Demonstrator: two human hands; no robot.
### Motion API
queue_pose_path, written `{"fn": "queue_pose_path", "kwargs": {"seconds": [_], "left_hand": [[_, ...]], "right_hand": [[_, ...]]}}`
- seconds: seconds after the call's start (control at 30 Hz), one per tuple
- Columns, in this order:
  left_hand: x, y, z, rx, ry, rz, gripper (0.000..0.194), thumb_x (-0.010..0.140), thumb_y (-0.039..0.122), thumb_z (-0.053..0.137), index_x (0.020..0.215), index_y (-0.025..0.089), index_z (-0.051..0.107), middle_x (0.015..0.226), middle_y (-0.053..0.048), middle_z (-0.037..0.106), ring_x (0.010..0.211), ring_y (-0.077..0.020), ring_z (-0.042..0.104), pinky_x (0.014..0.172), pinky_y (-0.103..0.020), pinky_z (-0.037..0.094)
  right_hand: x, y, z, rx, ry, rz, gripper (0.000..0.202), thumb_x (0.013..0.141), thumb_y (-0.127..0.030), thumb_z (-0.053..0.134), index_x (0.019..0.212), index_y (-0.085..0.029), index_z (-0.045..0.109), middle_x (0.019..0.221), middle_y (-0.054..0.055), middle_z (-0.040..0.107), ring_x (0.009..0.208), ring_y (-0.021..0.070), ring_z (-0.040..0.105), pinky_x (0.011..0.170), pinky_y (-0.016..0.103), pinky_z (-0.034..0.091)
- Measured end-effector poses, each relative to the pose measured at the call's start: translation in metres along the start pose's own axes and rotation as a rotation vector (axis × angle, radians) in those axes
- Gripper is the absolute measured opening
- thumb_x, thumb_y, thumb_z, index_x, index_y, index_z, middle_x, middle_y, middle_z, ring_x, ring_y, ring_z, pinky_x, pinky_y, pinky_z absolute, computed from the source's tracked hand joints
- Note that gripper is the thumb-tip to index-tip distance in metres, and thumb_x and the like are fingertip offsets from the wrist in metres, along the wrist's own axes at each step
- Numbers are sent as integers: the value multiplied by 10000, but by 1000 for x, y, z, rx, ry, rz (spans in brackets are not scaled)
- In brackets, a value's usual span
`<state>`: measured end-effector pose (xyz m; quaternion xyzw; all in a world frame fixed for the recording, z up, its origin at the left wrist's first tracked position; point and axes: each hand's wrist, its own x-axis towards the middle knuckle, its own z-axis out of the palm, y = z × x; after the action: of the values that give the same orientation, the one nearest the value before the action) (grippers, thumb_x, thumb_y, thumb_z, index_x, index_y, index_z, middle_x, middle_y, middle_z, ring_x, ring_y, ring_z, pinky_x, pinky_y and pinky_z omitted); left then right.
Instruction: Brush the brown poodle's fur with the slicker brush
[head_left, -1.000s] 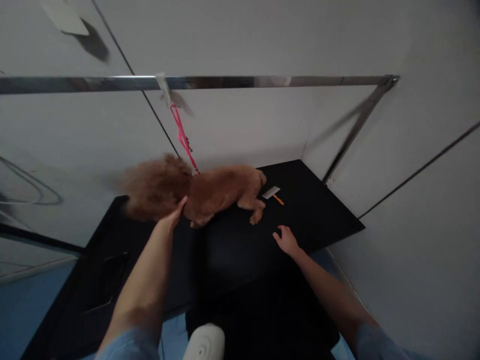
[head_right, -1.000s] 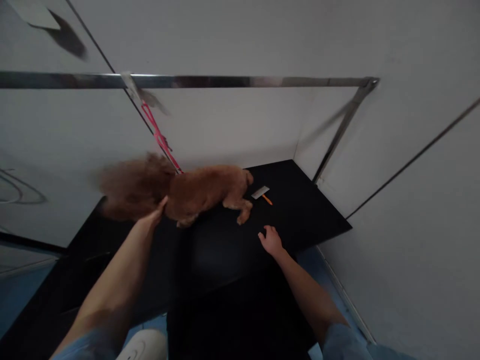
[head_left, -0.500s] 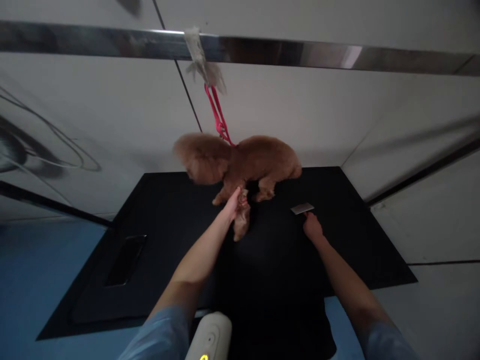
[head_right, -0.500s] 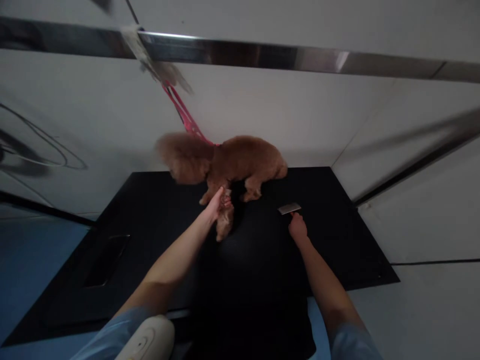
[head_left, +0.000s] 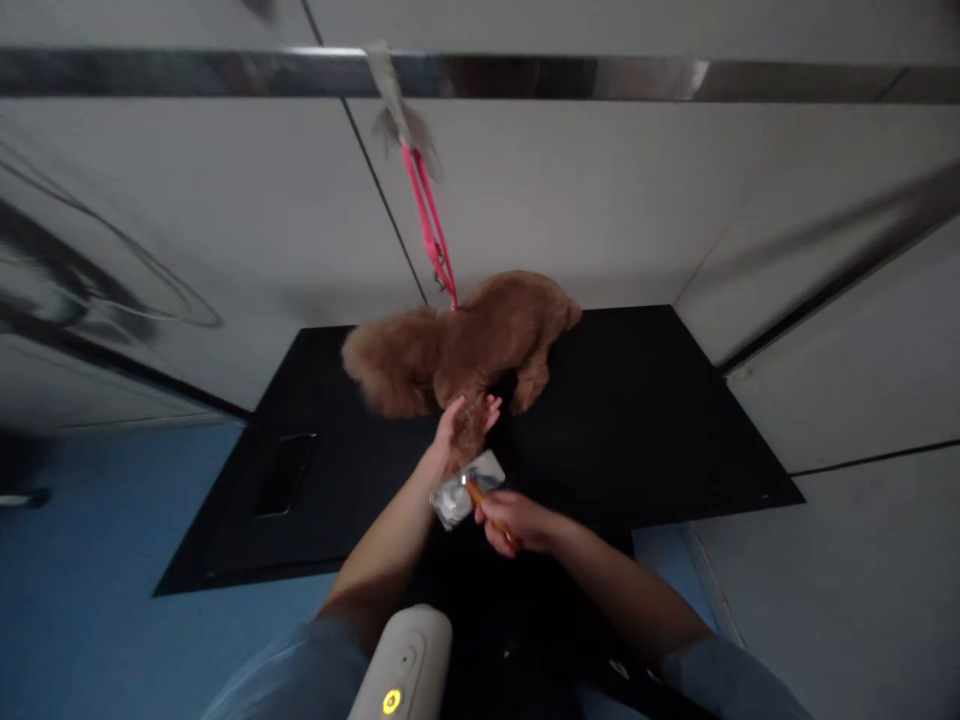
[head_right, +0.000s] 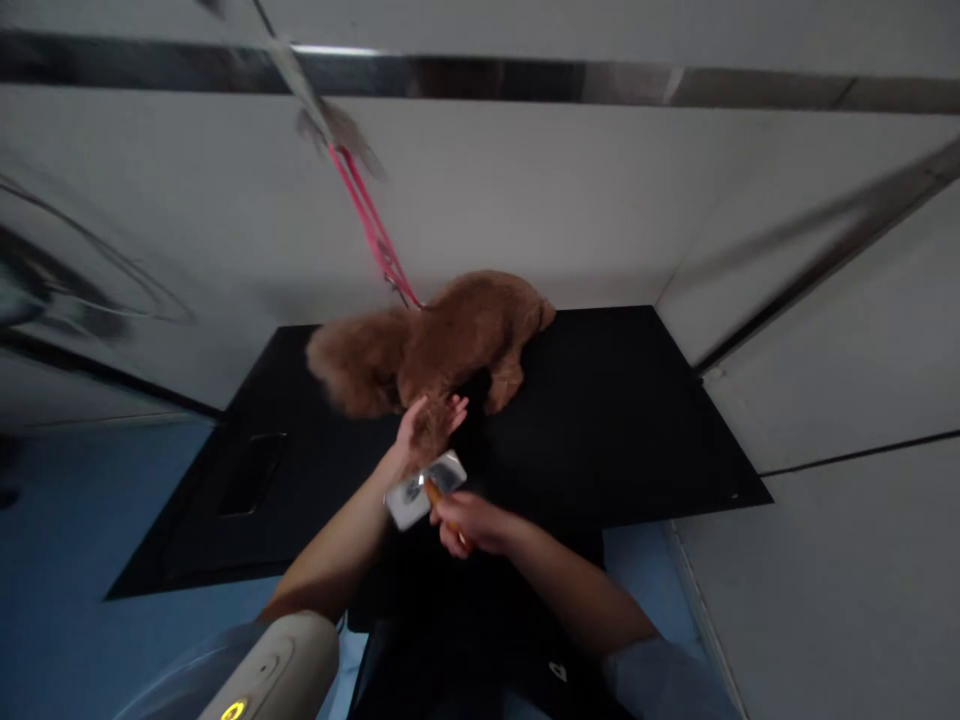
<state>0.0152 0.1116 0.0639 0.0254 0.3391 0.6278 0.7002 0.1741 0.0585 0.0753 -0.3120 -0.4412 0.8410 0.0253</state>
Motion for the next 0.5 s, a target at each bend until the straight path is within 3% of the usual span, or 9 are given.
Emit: {"fn": "queue_pose_path", "kwargs": {"seconds": [0.07,0.1,0.17,0.23,0.3,0.4,0.47,0.5], "left_hand": [[-15,-9,-12,-47,1,26,300,826,347,472,867,110,652,863,-99,702,991,-241,648,922,-358,478],[-22,-13,-18,-52,-10,19,330,827,386,470,862,112,651,838,-106,699,967,-257,654,907,-380,485],[-36,-18,-28,-29,-26,-30,424,808,501,472,875,124,654,775,-116,690,882,-289,664,844,-433,506],[-50,-21,-36,-16,-37,-46,478,783,564,470,933,150,656,786,-112,691,861,-298,661,812,-455,512],[-67,-26,-42,-49,-54,17,451,789,521,470,996,161,647,909,-104,696,975,-273,640,882,-418,494],[-93,-40,-50,-103,-40,168,359,795,419,488,972,148,643,1027,-92,674,1145,-231,566,1013,-357,418],[-108,-50,-54,-74,-13,189,336,799,432,489,930,163,642,1020,-88,673,1180,-235,540,1037,-363,391],[-114,-54,-56,-42,-6,168,352,803,461,479,918,171,642,1023,-92,673,1190,-244,531,1035,-376,390]], "right_hand": [[-6,5,7,-4,-115,27,368,860,-534,494,812,-169,490,369,-92,445,268,68,345,337,185,245],[-6,2,8,23,-97,-46,375,869,-540,476,814,-169,493,369,-88,452,272,71,355,339,187,253],[-1,-9,10,122,116,-228,365,894,-548,421,815,-193,459,350,-107,418,265,76,347,334,183,241],[1,-11,16,122,175,-206,350,898,-540,420,803,-203,432,352,-111,422,263,77,345,326,177,236],[-7,4,27,52,107,-114,354,898,-543,412,805,-202,434,342,-108,425,249,75,326,314,170,211],[-31,35,43,-42,-106,102,352,883,-533,439,806,-190,462,350,-96,440,250,71,319,313,169,213],[-42,41,48,-51,-184,113,336,879,-506,452,807,-179,486,366,-87,452,262,69,324,319,174,223],[-43,39,50,-36,-160,53,325,884,-492,447,806,-179,487,366,-89,447,265,68,320,323,176,223]]}}
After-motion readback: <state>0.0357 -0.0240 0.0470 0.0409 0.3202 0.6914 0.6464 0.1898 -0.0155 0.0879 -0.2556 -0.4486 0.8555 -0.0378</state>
